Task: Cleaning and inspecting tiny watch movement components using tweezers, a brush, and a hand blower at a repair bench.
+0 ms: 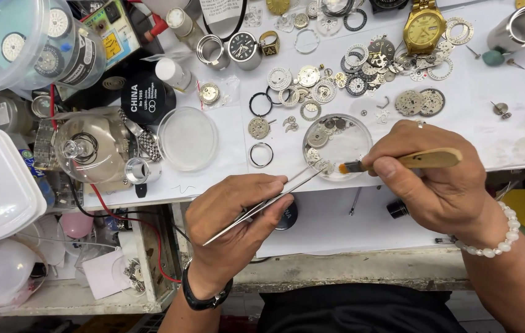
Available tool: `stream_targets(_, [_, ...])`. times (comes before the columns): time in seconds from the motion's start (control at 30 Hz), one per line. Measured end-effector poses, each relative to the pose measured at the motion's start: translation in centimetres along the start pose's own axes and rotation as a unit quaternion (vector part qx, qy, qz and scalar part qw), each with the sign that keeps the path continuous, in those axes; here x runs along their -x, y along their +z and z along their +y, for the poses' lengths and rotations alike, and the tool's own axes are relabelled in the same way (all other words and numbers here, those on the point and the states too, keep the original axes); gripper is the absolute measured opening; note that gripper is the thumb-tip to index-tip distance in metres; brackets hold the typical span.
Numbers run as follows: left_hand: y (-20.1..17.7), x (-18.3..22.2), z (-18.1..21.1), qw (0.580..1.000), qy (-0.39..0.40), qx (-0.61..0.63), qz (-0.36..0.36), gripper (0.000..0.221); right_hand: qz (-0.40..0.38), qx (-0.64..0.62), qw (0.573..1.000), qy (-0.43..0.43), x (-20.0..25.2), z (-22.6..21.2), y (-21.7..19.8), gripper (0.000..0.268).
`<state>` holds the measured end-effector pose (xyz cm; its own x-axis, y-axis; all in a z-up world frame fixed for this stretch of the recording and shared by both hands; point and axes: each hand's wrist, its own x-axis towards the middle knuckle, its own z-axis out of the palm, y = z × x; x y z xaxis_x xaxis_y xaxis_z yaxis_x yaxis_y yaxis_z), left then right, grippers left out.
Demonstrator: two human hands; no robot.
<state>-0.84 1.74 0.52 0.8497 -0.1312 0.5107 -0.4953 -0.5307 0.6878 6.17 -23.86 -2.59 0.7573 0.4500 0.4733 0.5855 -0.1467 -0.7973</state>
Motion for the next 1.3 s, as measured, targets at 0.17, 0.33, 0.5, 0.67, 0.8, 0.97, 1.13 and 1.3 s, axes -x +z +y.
stream_targets(0.17, [0.1,-0.3,-0.2,1.0,0.01,0.017,-0.011,0.023,0.06,0.015,0.998,-0.015,0.5,1.2,0.5,0.022])
stream_targets(0.33, [0.4,-1.0,-0.5,0.998,0.038,0.029,-0.027,0.024,0.112,0.003,0.994,0.019,1.0,1.0,0.7,0.021])
stream_targets(0.5, [0.8,-1.5,-0.6,0.998,0.048,0.034,-0.036,0.022,0.133,0.008,0.99,0.051,1.0,0.9,0.8,0.022])
stream_targets(0.67, [1.0,-1.9,-0.7,0.998,0.044,0.029,-0.038,0.019,0.143,0.005,0.988,0.057,1.0,1.0,0.8,0.024])
stream_targets(0.8, [1.1,-2.0,-0.6,0.998,0.049,0.014,-0.032,0.016,0.148,0.004,0.987,0.064,1.1,0.9,0.8,0.024])
stream_targets(0.97, [1.2,-1.8,-0.8,0.998,0.059,0.004,-0.032,0.017,0.146,0.015,0.988,0.052,1.1,1.1,0.9,0.023])
stream_targets(1.13, [1.1,-1.9,-0.8,0.998,0.06,0.005,-0.036,0.018,0.145,0.006,0.988,0.052,1.1,1.2,0.8,0.023])
stream_targets(1.3, [1.3,-1.7,-0.9,0.998,0.052,0.013,-0.027,0.018,0.122,-0.016,0.991,0.046,1.1,1.3,0.7,0.018])
